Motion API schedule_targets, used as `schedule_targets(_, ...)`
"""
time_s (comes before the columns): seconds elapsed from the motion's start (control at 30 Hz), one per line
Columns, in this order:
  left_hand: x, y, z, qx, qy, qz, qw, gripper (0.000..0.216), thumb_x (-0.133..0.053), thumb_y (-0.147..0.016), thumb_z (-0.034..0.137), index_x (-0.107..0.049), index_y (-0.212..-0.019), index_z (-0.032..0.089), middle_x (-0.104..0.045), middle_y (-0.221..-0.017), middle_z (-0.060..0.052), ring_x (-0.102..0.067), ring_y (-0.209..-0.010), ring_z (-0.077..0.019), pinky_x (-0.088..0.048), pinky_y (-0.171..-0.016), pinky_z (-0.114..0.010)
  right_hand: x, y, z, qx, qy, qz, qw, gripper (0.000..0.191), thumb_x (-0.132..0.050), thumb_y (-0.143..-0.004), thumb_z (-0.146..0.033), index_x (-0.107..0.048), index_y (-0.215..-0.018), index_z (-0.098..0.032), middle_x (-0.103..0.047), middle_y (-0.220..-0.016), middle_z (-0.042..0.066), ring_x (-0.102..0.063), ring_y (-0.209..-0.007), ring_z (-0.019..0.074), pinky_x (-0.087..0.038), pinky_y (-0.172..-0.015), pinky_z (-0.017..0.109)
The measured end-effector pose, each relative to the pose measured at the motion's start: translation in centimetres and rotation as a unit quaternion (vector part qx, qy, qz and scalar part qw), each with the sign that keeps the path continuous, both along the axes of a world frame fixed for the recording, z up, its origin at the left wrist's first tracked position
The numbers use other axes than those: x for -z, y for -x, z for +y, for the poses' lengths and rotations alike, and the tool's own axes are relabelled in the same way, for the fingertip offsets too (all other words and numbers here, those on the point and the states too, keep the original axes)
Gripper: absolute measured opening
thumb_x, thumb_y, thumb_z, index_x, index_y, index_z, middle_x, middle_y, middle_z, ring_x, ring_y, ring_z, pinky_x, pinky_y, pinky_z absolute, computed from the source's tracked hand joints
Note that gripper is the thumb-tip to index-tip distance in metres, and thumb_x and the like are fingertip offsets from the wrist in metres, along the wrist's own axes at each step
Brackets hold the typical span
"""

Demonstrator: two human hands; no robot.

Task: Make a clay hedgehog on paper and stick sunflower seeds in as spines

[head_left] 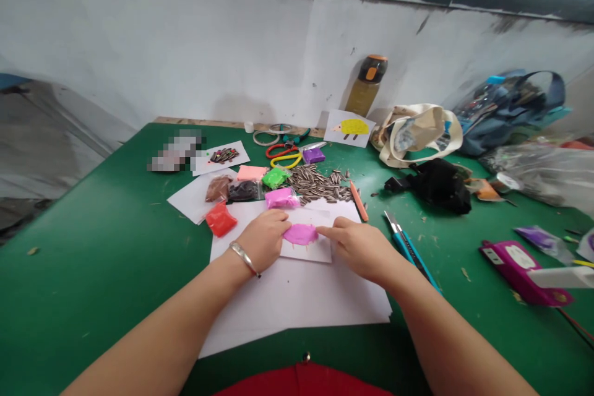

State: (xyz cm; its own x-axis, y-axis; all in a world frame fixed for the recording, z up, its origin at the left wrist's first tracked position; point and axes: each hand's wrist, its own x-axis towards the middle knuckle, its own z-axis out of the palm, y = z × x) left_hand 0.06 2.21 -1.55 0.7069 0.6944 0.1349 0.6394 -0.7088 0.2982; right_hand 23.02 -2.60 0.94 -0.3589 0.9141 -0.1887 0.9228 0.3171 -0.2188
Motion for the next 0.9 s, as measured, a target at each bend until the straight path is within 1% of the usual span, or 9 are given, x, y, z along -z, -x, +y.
schedule_targets(0.1, 0.0, -0.1, 0.0, -0.001, -0.004, 0.002, 1.0, 0.03, -0.042, -0.075, -0.001, -0.067, -0.085, 0.013, -0.063, -0.094, -0.009, -0.056, -0.097, -0.0201, -0.047, -0.094, -0.035, 0.1, 0.5, -0.1, -0.014, 0.001, -0.022, 1.0, 0.05, -0.04, -0.08, -0.014, -0.057, -0.122, -0.037, -0.061, -0.093, 0.002, -0.056, -0.07, 0.015, -0.022, -0.053, 0.026)
schedule_targets(0.23, 0.1, -0.1, 0.0, 0.0, -0.008, 0.002, 1.0, 0.029, -0.041, -0.075, 0.0, -0.066, -0.084, 0.012, -0.063, -0.093, -0.01, -0.056, -0.096, -0.0202, -0.047, -0.094, -0.035, 0.5, 1.0, 0.1, -0.011, 0.002, -0.038, 0.999, 0.05, -0.04, -0.082, -0.015, -0.054, -0.125, -0.037, -0.061, -0.093, 0.003, -0.054, -0.066, 0.015, -0.019, -0.051, 0.027)
schedule_targets(0.4, 0.1, -0.1, 0.0, 0.003, -0.007, 0.001, 1.0, 0.031, -0.041, -0.075, 0.0, -0.067, -0.087, 0.012, -0.063, -0.096, -0.01, -0.055, -0.097, -0.0204, -0.047, -0.094, -0.036, 1.1, 0.6, 0.4, 0.01, -0.004, 0.007, 1.0, 0.052, -0.039, -0.083, -0.014, -0.053, -0.126, -0.038, -0.061, -0.096, 0.001, -0.056, -0.074, 0.0148, -0.024, -0.055, 0.026)
schedule_targets(0.5, 0.0, -0.1, -0.1, 0.001, -0.006, -0.003, 1.0, 0.031, -0.041, -0.075, 0.0, -0.067, -0.087, 0.013, -0.063, -0.097, -0.01, -0.055, -0.097, -0.0203, -0.047, -0.094, -0.036, 1.4, 0.6, 0.6, 0.02, -0.014, 0.011, 1.0, 0.05, -0.038, -0.084, -0.016, -0.053, -0.127, -0.038, -0.061, -0.099, 0.001, -0.057, -0.076, 0.015, -0.026, -0.055, 0.026)
schedule_targets(0.6, -0.1, -0.1, -0.1, 0.0, -0.005, -0.002, 1.0, 0.031, -0.04, -0.076, 0.0, -0.066, -0.085, 0.013, -0.063, -0.094, -0.009, -0.055, -0.097, -0.0204, -0.047, -0.094, -0.037, 1.2, 0.9, 0.6, 0.011, -0.01, -0.009, 1.0, 0.046, -0.038, -0.085, -0.017, -0.055, -0.124, -0.036, -0.061, -0.099, 0.002, -0.057, -0.074, 0.0157, -0.025, -0.055, 0.026)
schedule_targets(0.73, -0.1, -0.3, -0.1, -0.001, -0.001, 0.005, 1.0, 0.03, -0.04, -0.076, 0.0, -0.066, -0.083, 0.013, -0.061, -0.091, -0.009, -0.055, -0.095, -0.0207, -0.048, -0.092, -0.036, 0.9, 1.5, 0.6, 0.005, -0.007, -0.034, 0.999, 0.047, -0.037, -0.086, -0.017, -0.052, -0.126, -0.037, -0.06, -0.099, 0.003, -0.057, -0.072, 0.016, -0.024, -0.053, 0.026)
schedule_targets(0.83, -0.1, -0.3, -0.2, -0.001, -0.005, 0.006, 1.0, 0.029, -0.04, -0.077, 0.001, -0.065, -0.083, 0.014, -0.061, -0.092, -0.009, -0.054, -0.096, -0.0208, -0.047, -0.094, -0.036, 0.8, 1.6, 0.7, 0.002, -0.008, -0.036, 0.999, 0.049, -0.036, -0.087, -0.016, -0.05, -0.128, -0.037, -0.06, -0.098, 0.003, -0.057, -0.072, 0.0159, -0.024, -0.053, 0.026)
schedule_targets(0.9, -0.1, -0.3, -0.2, -0.002, -0.005, 0.006, 1.0, 0.029, -0.04, -0.077, 0.001, -0.065, -0.084, 0.013, -0.061, -0.093, -0.009, -0.054, -0.097, -0.0209, -0.047, -0.094, -0.036, 0.9, 1.5, 0.7, 0.001, -0.01, -0.027, 1.0, 0.048, -0.036, -0.086, -0.016, -0.052, -0.127, -0.037, -0.059, -0.098, 0.003, -0.057, -0.071, 0.0158, -0.024, -0.053, 0.026)
